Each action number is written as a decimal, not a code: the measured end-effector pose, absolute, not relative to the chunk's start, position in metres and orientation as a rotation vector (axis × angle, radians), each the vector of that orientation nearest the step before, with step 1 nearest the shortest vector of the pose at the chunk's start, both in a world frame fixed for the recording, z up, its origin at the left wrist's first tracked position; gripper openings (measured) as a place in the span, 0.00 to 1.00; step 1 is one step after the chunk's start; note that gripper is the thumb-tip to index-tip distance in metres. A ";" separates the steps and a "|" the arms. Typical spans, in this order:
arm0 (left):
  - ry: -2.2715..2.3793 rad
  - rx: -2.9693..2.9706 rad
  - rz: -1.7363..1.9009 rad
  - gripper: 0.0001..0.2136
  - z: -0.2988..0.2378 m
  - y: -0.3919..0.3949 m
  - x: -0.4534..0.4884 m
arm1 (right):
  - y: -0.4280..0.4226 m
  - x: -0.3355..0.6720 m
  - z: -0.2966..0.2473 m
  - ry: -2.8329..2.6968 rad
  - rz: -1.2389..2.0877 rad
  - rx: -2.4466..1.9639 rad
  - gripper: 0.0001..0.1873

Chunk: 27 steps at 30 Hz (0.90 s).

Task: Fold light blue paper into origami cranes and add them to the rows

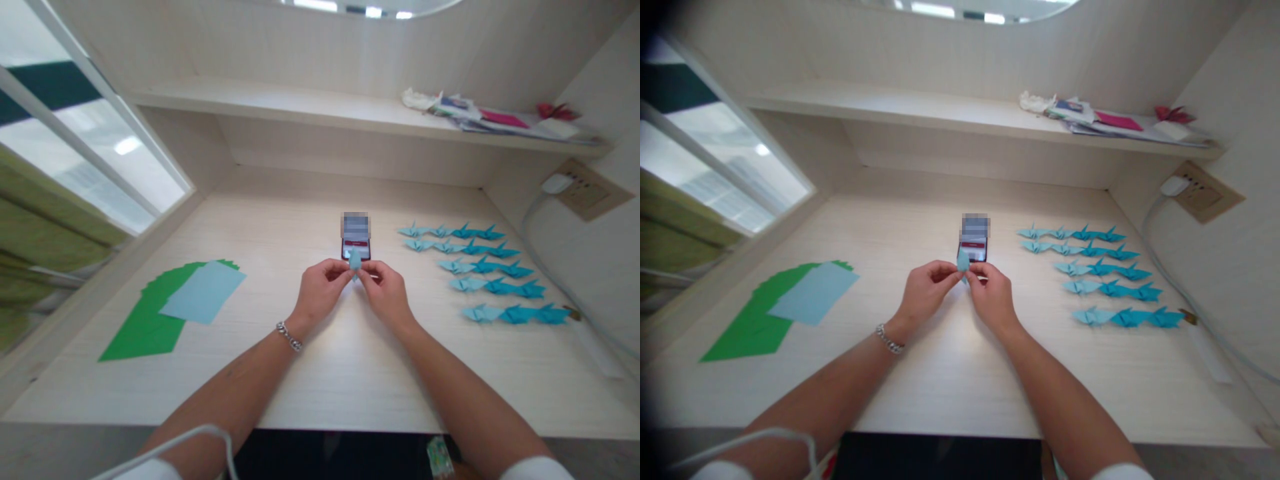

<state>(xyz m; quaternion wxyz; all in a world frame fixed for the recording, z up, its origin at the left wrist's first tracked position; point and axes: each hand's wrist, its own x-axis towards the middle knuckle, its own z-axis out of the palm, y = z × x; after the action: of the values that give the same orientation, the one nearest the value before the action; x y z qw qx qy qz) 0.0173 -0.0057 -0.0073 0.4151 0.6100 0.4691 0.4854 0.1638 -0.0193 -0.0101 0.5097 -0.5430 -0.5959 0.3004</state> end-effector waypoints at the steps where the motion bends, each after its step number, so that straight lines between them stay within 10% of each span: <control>1: 1.192 1.560 1.218 0.11 -0.007 -0.006 0.018 | -0.020 0.164 -0.009 -1.463 0.646 -1.327 0.09; 27: 1.068 1.986 1.280 0.09 -0.002 -0.014 0.022 | -0.014 0.162 -0.015 -1.141 0.930 -1.147 0.12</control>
<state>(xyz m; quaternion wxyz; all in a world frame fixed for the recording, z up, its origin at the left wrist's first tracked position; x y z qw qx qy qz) 0.0218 -0.0137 -0.0017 0.2709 0.7372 0.3966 0.4753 0.1625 -0.0142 -0.0151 0.5952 -0.4939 -0.4912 0.4005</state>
